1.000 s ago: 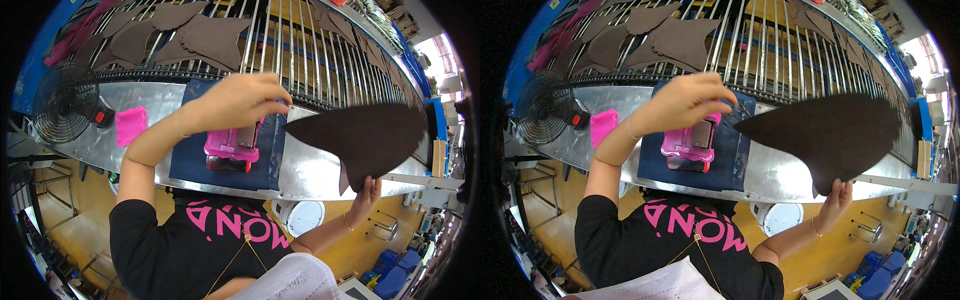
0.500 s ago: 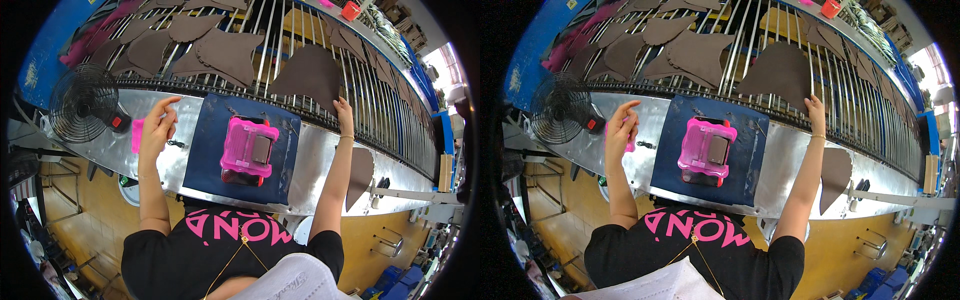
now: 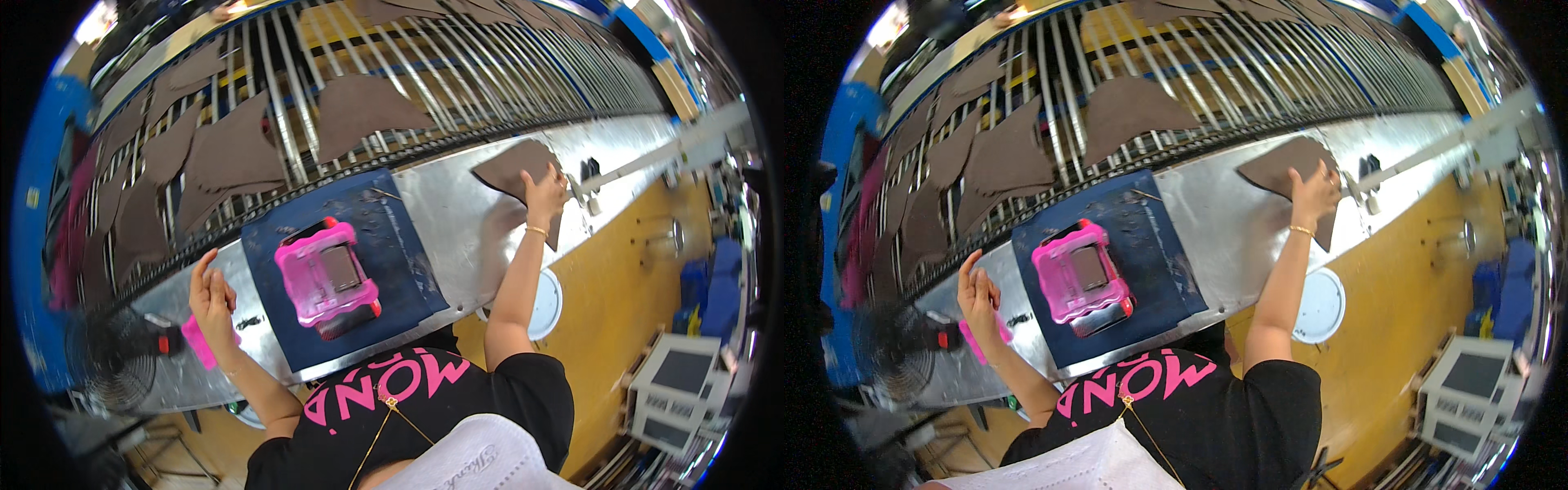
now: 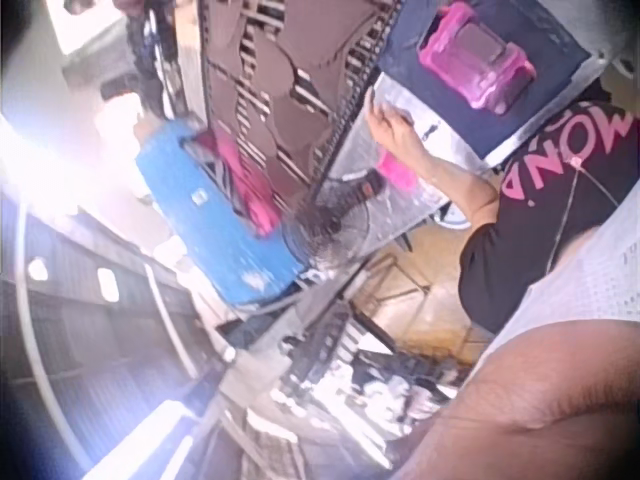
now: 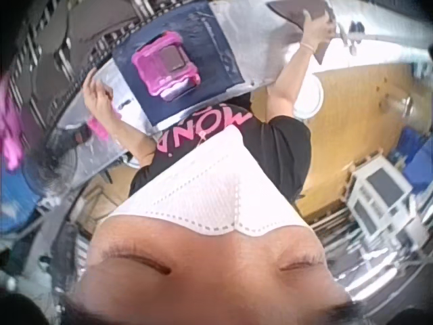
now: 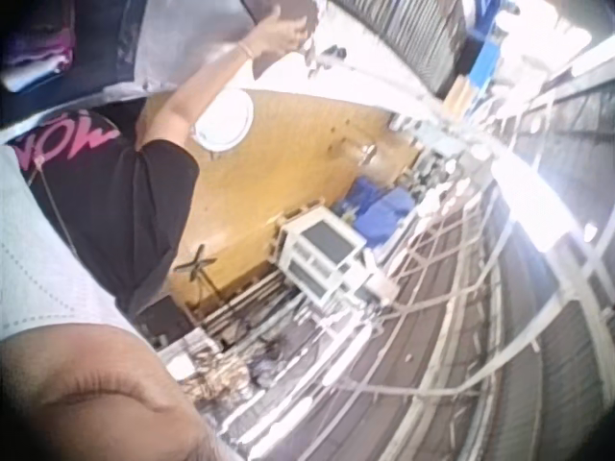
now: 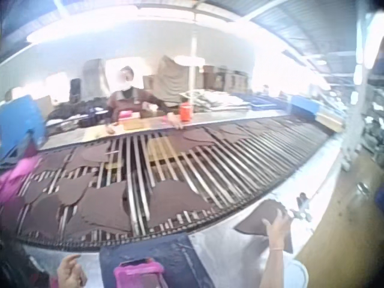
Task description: The person repeatedly picks up brown leather pieces from a stack and places them onto a moving conveyor belt. The person handles the pieces one at a time, positioning them on the belt as it moves forward.
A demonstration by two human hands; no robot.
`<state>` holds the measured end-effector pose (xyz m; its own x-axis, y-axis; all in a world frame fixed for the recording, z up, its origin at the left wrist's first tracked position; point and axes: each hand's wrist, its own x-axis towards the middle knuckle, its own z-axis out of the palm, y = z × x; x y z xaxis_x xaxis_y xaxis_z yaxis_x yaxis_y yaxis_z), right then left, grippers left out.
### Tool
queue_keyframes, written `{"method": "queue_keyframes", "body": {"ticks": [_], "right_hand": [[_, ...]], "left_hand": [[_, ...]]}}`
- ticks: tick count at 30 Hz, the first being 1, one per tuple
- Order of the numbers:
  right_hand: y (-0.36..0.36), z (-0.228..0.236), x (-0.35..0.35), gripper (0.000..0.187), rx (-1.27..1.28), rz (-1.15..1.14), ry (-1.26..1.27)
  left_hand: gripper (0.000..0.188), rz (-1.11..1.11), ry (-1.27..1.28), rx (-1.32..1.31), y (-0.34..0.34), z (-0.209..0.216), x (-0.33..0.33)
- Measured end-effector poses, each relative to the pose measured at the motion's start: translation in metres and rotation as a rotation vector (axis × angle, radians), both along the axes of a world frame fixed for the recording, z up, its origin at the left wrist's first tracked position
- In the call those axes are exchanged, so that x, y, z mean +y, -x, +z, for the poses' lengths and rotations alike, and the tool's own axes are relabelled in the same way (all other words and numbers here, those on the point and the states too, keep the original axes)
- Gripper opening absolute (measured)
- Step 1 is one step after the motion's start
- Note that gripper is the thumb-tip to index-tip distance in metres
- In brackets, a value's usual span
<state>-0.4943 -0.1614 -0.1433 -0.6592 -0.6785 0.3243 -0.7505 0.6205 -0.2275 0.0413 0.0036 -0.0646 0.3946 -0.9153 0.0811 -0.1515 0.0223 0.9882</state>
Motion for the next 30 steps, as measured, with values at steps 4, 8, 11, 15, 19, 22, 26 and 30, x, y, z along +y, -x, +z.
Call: {"method": "queue_keyframes", "body": {"ticks": [4,8,11,15,19,22,26,30], "right_hand": [[0.062,-0.007,0.083,0.082,-0.166,-0.185,-0.075],[0.076,-0.009,0.094,0.075,-0.362,-0.099,-0.109],[0.076,-0.001,0.087,0.063,-0.463,-0.101,-0.144],[0.085,-0.004,0.08,0.055,-0.516,-0.024,-0.168],[0.077,-0.019,0.07,0.059,-0.373,-0.068,0.006],[0.077,-0.01,0.065,0.053,-0.499,-0.113,-0.042],[0.074,-0.009,0.07,0.034,-0.378,-0.015,-0.034],[0.013,0.044,0.071,0.019,-0.415,0.146,0.235]], "left_hand": [[0.028,-0.077,0.007,-0.002,0.007,-0.006,-0.019],[0.028,-0.092,0.031,0.002,0.019,-0.003,-0.035],[0.027,-0.114,0.054,-0.073,0.022,-0.002,-0.03],[0.026,-0.008,0.027,-0.052,0.014,0.002,-0.017],[0.024,0.053,0.006,-0.002,0.006,-0.005,-0.01],[0.025,0.027,0.018,-0.032,0.006,-0.011,-0.01],[0.025,-0.014,0.032,-0.031,0.005,-0.014,-0.011],[0.025,0.012,0.034,-0.059,-0.001,-0.002,-0.004]]}}
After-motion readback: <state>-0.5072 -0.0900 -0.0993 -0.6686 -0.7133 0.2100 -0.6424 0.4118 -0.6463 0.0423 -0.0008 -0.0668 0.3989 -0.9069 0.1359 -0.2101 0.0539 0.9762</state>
